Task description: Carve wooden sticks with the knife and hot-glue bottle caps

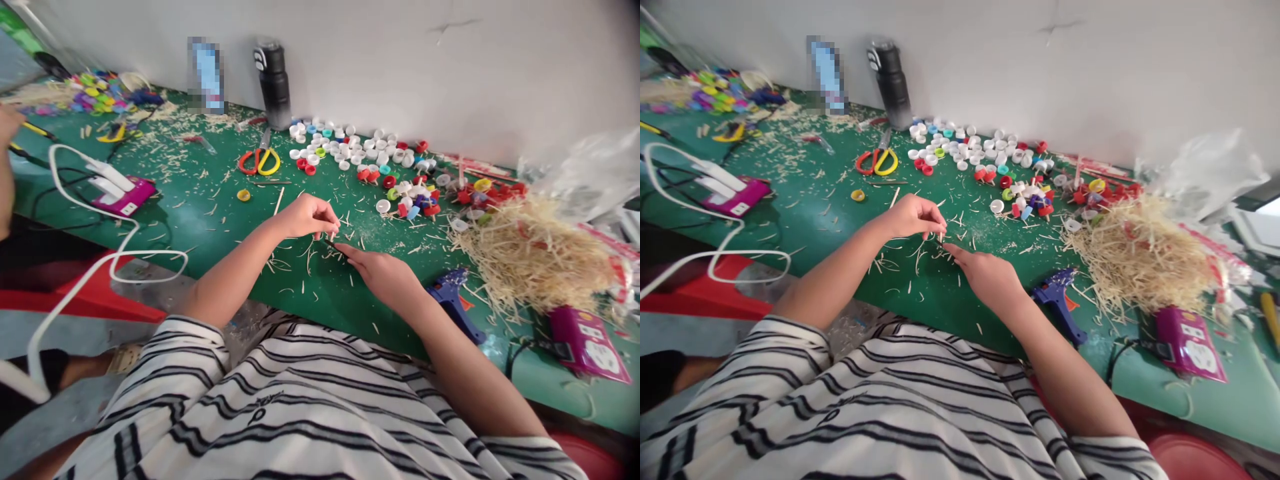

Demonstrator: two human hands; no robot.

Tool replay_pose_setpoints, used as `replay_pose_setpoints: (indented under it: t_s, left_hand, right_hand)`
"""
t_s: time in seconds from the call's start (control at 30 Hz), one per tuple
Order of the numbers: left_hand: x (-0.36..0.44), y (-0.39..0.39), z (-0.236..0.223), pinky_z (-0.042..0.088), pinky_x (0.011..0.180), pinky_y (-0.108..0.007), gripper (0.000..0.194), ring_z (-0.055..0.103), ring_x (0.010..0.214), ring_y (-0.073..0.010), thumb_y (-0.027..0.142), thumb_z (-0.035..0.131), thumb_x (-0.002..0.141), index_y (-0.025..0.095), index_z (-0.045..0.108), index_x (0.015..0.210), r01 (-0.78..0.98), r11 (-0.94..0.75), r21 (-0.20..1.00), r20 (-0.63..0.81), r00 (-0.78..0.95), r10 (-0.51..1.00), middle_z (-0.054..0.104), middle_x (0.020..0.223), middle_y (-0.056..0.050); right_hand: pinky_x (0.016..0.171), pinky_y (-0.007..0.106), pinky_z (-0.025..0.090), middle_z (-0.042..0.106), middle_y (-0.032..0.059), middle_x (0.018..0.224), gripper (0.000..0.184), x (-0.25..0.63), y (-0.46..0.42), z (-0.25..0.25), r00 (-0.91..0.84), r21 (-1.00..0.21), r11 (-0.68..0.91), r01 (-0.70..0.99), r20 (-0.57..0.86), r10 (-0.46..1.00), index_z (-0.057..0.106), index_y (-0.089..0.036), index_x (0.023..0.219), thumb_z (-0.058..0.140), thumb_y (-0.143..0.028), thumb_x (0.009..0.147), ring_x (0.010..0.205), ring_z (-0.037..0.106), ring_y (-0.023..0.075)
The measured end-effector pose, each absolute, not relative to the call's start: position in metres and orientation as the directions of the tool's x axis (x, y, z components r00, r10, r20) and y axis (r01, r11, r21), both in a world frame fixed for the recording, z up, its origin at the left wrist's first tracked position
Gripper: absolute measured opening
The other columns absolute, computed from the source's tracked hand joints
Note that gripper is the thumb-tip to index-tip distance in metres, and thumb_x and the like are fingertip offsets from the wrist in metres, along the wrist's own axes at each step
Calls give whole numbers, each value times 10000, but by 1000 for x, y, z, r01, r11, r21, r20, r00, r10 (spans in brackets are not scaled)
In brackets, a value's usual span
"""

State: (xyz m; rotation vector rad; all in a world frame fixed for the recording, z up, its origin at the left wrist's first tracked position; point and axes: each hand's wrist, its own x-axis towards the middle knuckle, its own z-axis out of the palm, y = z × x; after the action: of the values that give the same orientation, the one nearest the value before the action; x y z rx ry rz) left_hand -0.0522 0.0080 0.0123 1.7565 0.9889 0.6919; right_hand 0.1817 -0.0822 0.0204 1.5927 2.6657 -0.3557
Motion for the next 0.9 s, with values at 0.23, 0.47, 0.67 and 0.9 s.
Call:
replay_pose_setpoints:
  t_s: [0.23,0.47,0.67,0.9]
  left_hand:
    - [-46,6,9,501,510,-234,129,605,535,-76,280,747,798,163,743,853,363,-270,892,36,539,842,772,857,-83]
    - [-44,4,12,467,494,-233,155,570,523,-75,312,748,807,185,762,894,402,-287,869,15,559,829,758,816,-67]
    - [-46,0,14,485,509,-233,147,574,542,-66,291,704,841,188,770,922,368,-324,872,55,583,811,755,908,-70]
    - [-48,3,11,532,556,-210,140,648,704,-77,241,660,867,173,761,935,273,-351,896,124,604,787,685,1214,-118]
  right_hand:
    - [631,269,466,782,10,1012,470,183,-78,22,-469,-248,425,871,-161,868,438,-457,1522,330,-382,1070,796,718,203]
    - [791,304,538,764,-25,1179,456,208,-71,29,-552,-439,433,787,-191,812,494,-438,1492,333,-382,1068,954,734,211]
    - [708,293,526,749,-62,1212,449,212,-70,35,-552,-293,492,820,-174,816,472,-512,1480,339,-404,1065,934,729,207]
    - [673,275,512,731,-10,1237,453,218,-69,33,-540,-197,522,830,-46,841,463,-479,1498,361,-429,1059,923,713,186]
